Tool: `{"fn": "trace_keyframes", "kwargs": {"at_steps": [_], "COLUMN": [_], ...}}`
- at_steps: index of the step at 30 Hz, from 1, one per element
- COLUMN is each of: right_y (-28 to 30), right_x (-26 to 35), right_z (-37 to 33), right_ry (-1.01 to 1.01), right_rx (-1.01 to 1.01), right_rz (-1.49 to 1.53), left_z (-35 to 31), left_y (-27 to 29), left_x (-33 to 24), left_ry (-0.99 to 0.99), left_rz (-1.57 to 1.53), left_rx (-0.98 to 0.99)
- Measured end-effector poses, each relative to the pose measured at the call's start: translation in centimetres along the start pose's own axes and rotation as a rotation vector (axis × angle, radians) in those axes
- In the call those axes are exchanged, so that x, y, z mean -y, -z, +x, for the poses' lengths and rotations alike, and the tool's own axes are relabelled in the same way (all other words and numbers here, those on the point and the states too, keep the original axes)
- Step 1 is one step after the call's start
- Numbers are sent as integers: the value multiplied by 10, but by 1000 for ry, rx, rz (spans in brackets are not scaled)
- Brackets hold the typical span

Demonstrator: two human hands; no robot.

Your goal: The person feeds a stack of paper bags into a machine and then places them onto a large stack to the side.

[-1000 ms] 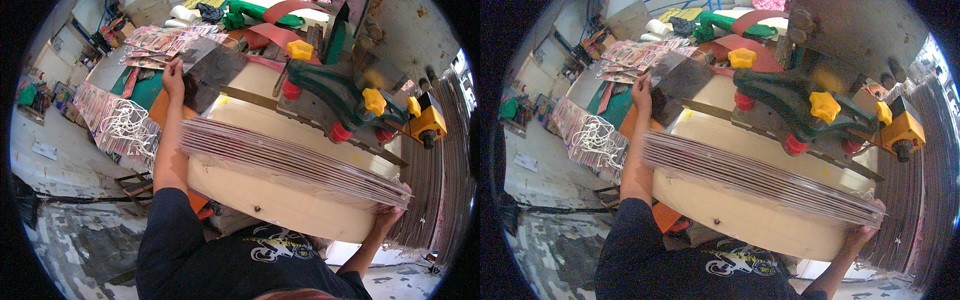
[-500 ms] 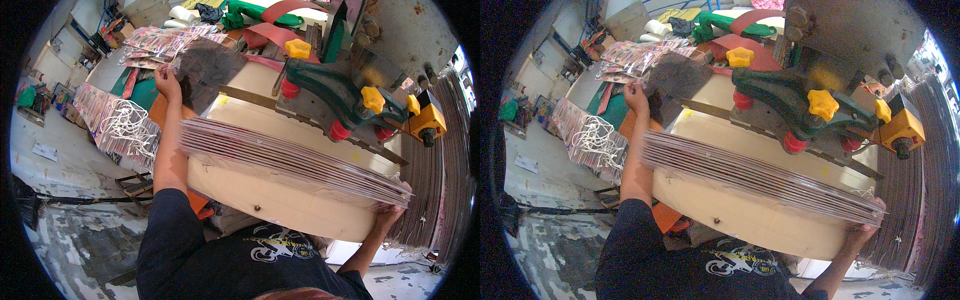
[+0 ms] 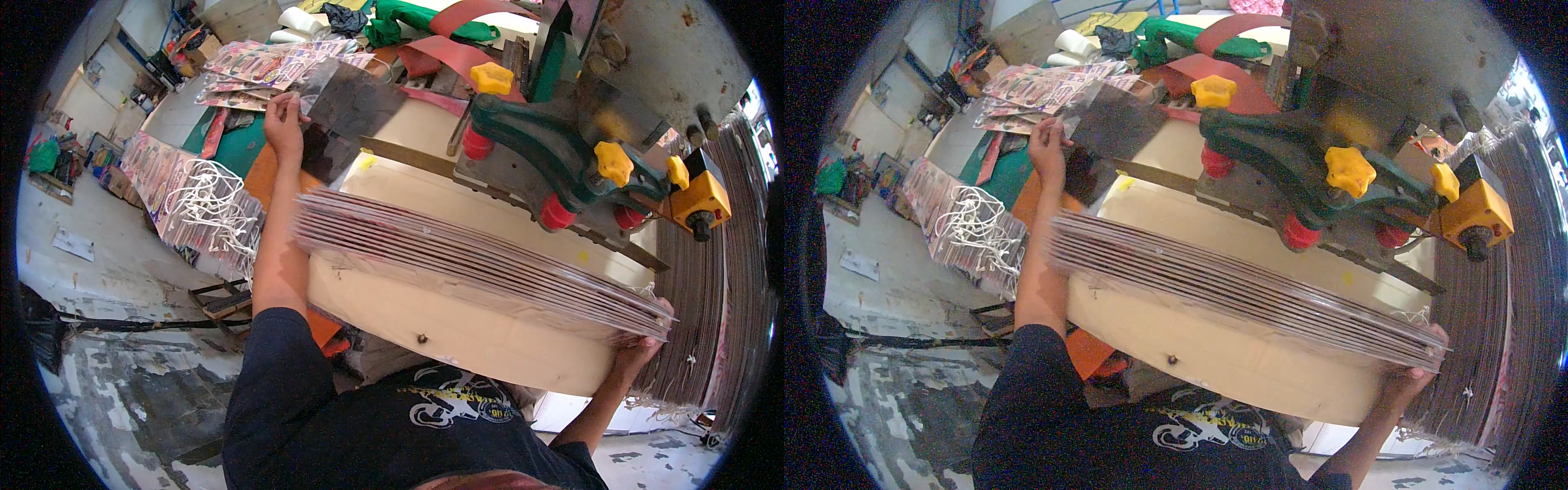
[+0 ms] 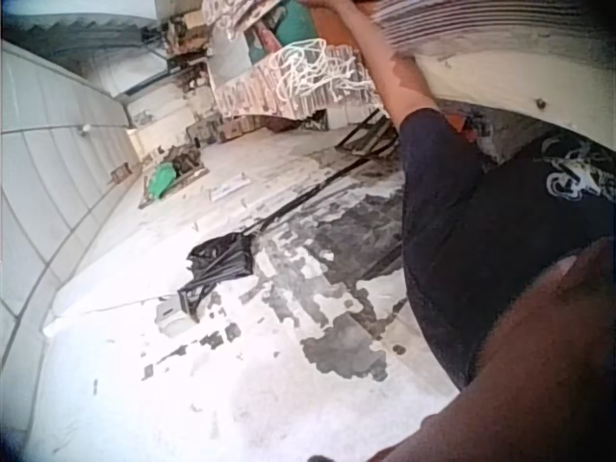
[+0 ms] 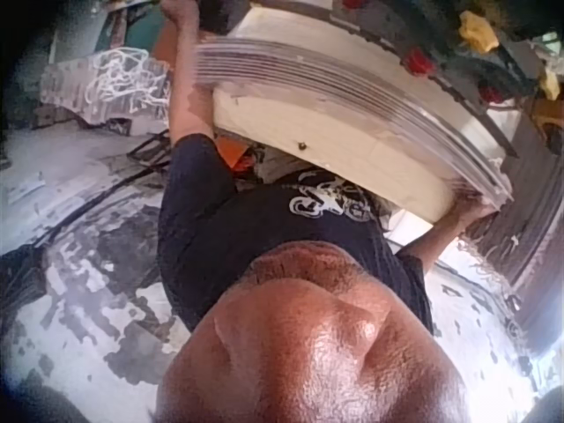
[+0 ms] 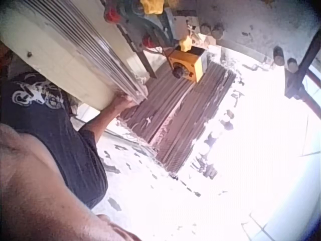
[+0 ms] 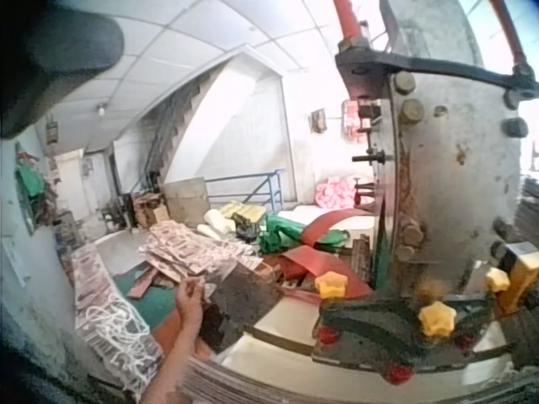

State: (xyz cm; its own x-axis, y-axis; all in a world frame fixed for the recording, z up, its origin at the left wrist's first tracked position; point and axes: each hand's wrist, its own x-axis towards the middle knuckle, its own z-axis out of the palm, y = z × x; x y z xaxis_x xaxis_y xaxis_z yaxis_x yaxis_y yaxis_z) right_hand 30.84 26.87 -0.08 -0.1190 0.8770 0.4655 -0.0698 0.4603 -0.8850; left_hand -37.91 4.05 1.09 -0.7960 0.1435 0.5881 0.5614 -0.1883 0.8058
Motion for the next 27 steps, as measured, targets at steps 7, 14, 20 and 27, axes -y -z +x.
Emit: {"fn": "trace_keyframes", "kwargs": {"at_steps": [7, 14, 20, 27], "right_y": [25, 1, 8, 20], "right_x": [-20, 1, -4, -15], "right_z": [-2, -1, -1, -1], "right_ry": [15, 1, -15, -5], "right_rx": [125, 14, 49, 125], "right_rz": [-69, -35, -25, -18], "left_z": [-5, -7, -4, 4], "left_y": [-7, -6, -4, -7], "left_x": [-14, -12, -7, -33], "left_ry": [13, 61, 60, 109], "left_rz": [71, 164, 145, -33], "left_rx": [136, 230, 212, 170]}}
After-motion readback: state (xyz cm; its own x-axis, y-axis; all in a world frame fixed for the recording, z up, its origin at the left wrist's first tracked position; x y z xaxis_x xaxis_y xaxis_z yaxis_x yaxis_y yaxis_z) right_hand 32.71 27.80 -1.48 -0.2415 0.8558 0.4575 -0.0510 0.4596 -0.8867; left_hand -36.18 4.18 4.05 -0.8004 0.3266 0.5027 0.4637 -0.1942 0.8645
